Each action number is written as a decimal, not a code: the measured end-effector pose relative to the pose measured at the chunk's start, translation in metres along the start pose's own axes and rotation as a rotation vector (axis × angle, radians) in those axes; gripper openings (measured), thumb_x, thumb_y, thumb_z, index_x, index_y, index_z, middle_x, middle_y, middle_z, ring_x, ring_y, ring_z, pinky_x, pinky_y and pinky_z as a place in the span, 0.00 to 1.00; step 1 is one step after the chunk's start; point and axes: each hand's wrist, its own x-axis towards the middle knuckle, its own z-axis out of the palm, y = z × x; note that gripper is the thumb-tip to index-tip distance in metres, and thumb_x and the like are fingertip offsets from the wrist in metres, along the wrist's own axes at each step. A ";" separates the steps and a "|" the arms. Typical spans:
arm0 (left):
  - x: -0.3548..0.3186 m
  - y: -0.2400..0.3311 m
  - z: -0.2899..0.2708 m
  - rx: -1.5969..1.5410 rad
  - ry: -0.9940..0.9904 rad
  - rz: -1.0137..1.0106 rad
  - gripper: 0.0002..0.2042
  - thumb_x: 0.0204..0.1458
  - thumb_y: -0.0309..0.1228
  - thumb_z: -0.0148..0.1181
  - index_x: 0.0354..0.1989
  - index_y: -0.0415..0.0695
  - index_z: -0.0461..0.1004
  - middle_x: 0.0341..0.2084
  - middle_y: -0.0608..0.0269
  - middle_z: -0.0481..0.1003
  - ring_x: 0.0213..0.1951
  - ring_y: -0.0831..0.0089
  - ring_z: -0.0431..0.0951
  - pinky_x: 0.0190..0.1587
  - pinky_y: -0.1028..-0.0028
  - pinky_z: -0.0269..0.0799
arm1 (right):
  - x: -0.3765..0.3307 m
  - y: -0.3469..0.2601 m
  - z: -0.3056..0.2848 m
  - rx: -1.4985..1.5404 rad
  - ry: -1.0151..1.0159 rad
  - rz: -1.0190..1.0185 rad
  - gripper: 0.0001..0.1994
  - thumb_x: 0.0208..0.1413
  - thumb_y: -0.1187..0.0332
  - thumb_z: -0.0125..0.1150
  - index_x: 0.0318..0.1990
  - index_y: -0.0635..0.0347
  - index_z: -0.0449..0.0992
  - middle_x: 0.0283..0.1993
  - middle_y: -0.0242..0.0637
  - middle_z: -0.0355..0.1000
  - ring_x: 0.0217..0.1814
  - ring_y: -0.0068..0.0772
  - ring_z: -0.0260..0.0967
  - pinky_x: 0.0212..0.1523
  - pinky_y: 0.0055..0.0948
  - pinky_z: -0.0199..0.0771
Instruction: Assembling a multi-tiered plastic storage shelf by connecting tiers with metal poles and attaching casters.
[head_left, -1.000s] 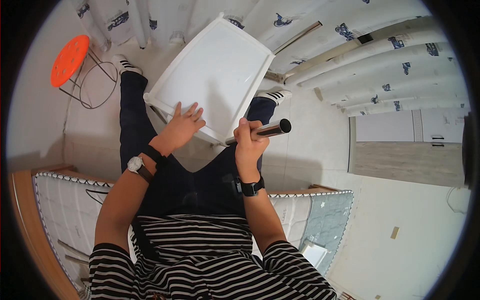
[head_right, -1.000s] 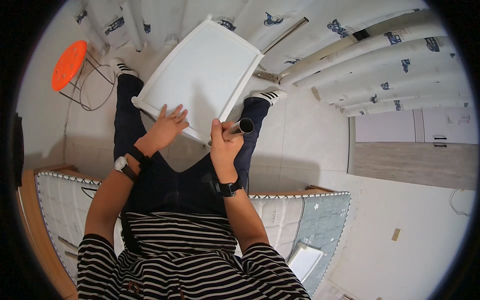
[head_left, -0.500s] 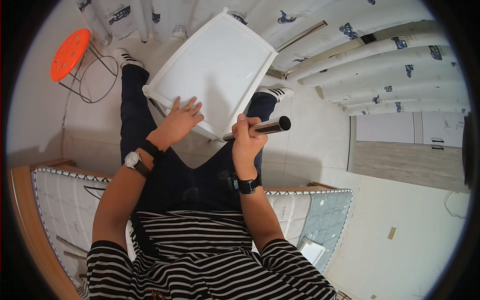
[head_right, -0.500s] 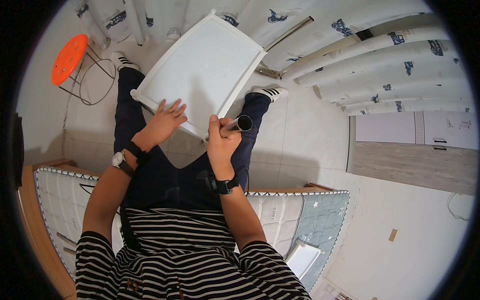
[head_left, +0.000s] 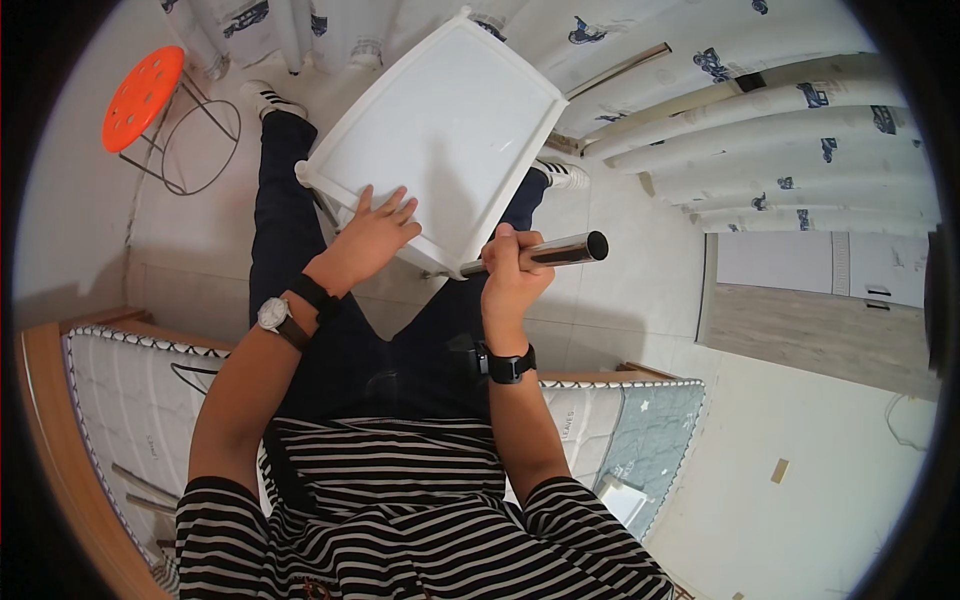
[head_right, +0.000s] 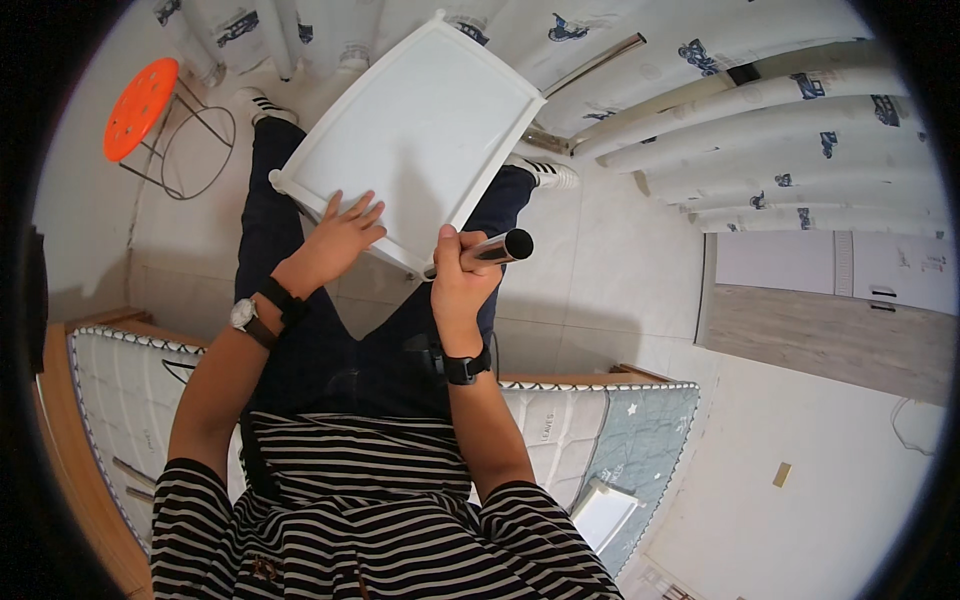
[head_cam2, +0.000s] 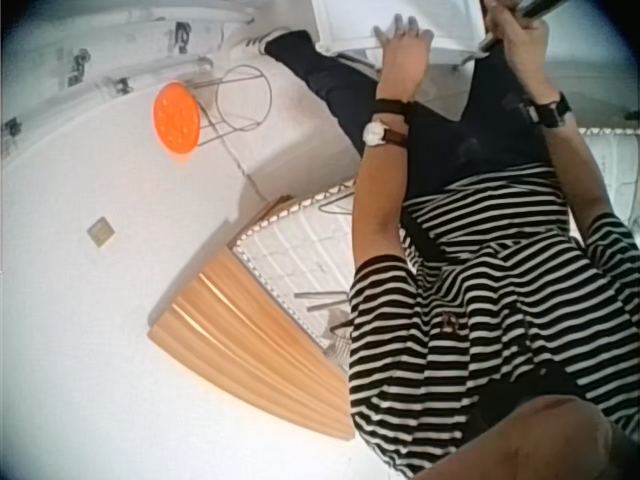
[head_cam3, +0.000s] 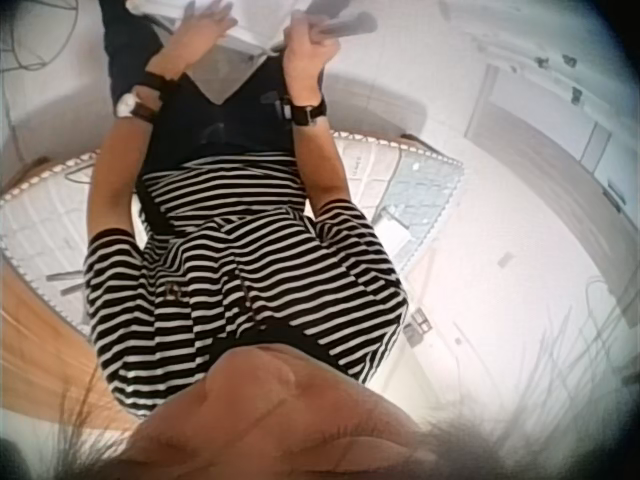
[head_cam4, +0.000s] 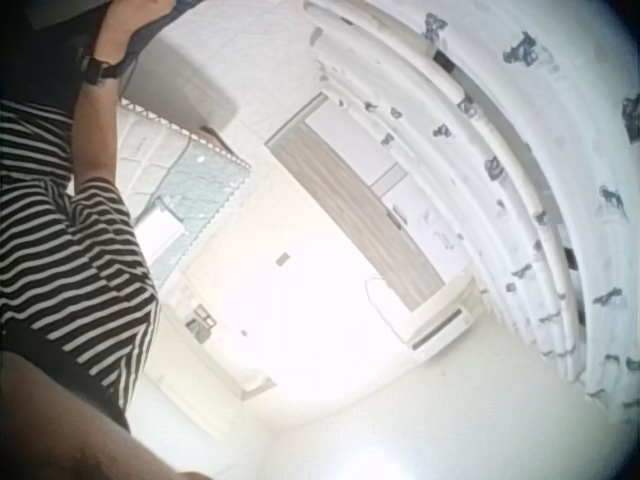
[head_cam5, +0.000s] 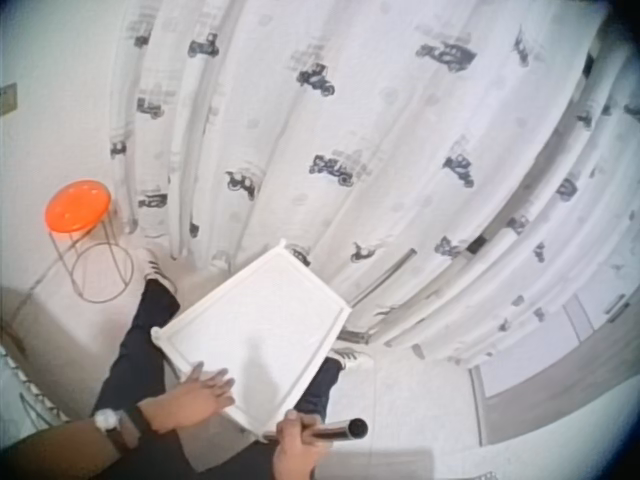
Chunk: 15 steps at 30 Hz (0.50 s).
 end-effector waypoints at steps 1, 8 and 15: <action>0.000 0.000 0.000 0.000 -0.003 -0.002 0.10 0.49 0.25 0.52 0.41 0.47 0.68 0.57 0.56 0.63 0.64 0.61 0.53 0.62 0.45 0.46 | 0.000 -0.001 0.000 0.000 -0.004 -0.003 0.11 0.52 0.78 0.56 0.20 0.62 0.62 0.13 0.32 0.59 0.14 0.19 0.55 0.17 0.21 0.55; 0.002 -0.001 0.005 0.071 -0.013 0.019 0.10 0.49 0.27 0.54 0.41 0.47 0.69 0.57 0.56 0.63 0.64 0.60 0.54 0.61 0.44 0.48 | -0.001 0.003 -0.002 0.044 0.004 -0.016 0.12 0.52 0.75 0.59 0.19 0.60 0.64 0.14 0.25 0.60 0.16 0.13 0.52 0.18 0.17 0.50; 0.003 0.001 0.005 0.048 -0.006 0.006 0.09 0.51 0.28 0.52 0.41 0.48 0.69 0.57 0.58 0.63 0.64 0.62 0.53 0.62 0.46 0.47 | 0.001 -0.006 -0.002 0.049 0.011 0.007 0.12 0.52 0.77 0.55 0.19 0.61 0.61 0.13 0.31 0.58 0.14 0.19 0.54 0.17 0.20 0.53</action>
